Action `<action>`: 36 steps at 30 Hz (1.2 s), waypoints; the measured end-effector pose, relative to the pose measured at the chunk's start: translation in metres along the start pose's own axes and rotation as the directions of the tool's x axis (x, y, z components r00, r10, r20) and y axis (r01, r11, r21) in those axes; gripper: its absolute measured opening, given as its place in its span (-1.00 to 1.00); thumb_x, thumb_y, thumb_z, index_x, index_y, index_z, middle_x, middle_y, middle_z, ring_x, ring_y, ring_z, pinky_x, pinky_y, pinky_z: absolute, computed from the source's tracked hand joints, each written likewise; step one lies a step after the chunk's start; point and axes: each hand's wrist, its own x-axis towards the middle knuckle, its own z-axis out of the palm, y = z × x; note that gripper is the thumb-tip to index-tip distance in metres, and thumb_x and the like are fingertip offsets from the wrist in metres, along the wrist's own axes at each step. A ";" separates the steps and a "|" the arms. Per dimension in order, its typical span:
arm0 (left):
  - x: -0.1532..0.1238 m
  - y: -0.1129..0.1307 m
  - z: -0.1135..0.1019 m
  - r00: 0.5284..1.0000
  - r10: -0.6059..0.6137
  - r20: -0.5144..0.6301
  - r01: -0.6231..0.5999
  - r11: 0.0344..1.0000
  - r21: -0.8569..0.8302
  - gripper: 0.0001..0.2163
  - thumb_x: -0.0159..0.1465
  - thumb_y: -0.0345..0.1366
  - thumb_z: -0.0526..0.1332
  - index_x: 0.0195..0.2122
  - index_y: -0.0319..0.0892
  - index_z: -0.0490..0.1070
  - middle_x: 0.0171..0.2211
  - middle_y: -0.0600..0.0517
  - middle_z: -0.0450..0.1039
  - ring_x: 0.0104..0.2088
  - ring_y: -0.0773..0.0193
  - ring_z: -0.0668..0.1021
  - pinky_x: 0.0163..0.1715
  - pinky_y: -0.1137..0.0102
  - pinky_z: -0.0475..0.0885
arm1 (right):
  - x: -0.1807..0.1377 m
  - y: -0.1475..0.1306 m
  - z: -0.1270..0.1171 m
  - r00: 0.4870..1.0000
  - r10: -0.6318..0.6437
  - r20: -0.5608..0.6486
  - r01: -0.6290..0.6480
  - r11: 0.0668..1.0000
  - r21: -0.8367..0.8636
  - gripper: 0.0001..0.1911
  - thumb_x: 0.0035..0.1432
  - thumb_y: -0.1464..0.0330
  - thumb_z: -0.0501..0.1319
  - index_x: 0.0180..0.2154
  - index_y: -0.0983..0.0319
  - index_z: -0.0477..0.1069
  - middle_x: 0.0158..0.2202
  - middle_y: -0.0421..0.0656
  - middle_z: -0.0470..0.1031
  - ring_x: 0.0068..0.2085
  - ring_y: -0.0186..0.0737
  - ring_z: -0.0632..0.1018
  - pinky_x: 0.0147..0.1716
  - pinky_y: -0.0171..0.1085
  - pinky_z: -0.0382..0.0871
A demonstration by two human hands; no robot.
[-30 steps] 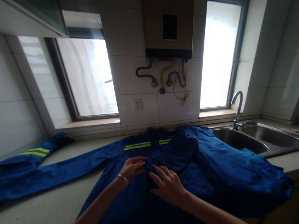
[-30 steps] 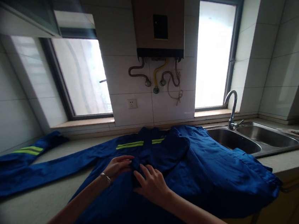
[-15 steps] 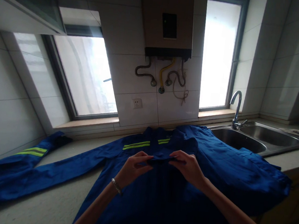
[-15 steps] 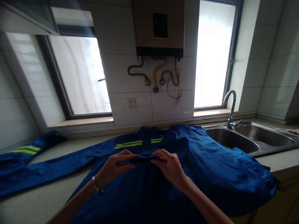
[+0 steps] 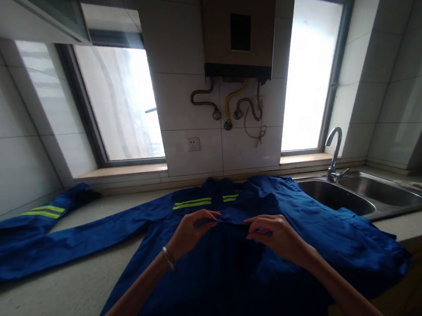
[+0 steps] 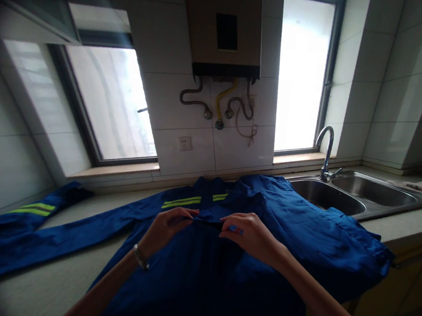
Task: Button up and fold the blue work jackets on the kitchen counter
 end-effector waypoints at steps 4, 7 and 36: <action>0.002 -0.004 0.004 0.999 -0.049 -0.015 0.047 0.995 -0.090 -0.86 0.14 -0.24 0.25 -0.38 -0.21 0.38 -0.25 -0.04 0.53 -0.16 0.19 0.53 -0.08 0.29 0.39 | 0.001 0.000 0.002 0.997 0.069 -0.025 -0.067 0.995 0.079 -0.79 0.13 0.24 0.19 -0.31 0.24 0.48 -0.20 -0.13 0.53 -0.31 -0.31 0.55 -0.32 -0.39 0.48; 0.001 -0.009 0.006 0.994 -0.087 -0.071 0.086 0.996 -0.017 -0.86 0.10 -0.26 0.28 -0.41 -0.22 0.42 -0.41 0.04 0.51 -0.34 0.27 0.54 -0.30 0.42 0.42 | 0.001 0.001 0.005 0.993 0.091 -0.076 -0.085 0.994 0.072 -0.82 0.12 0.27 0.21 -0.30 0.24 0.49 -0.28 -0.16 0.54 -0.33 -0.33 0.54 -0.31 -0.39 0.47; -0.013 -0.019 0.002 0.994 0.065 -0.092 -0.046 0.980 0.193 -0.90 0.12 -0.28 0.27 -0.37 -0.14 0.55 -0.33 0.03 0.58 -0.22 0.18 0.57 -0.04 0.23 0.43 | 0.003 -0.003 0.001 0.988 0.090 -0.127 -0.088 0.996 0.023 -0.87 0.14 0.38 0.18 -0.29 0.25 0.47 -0.36 -0.18 0.55 -0.36 -0.31 0.55 -0.35 -0.39 0.40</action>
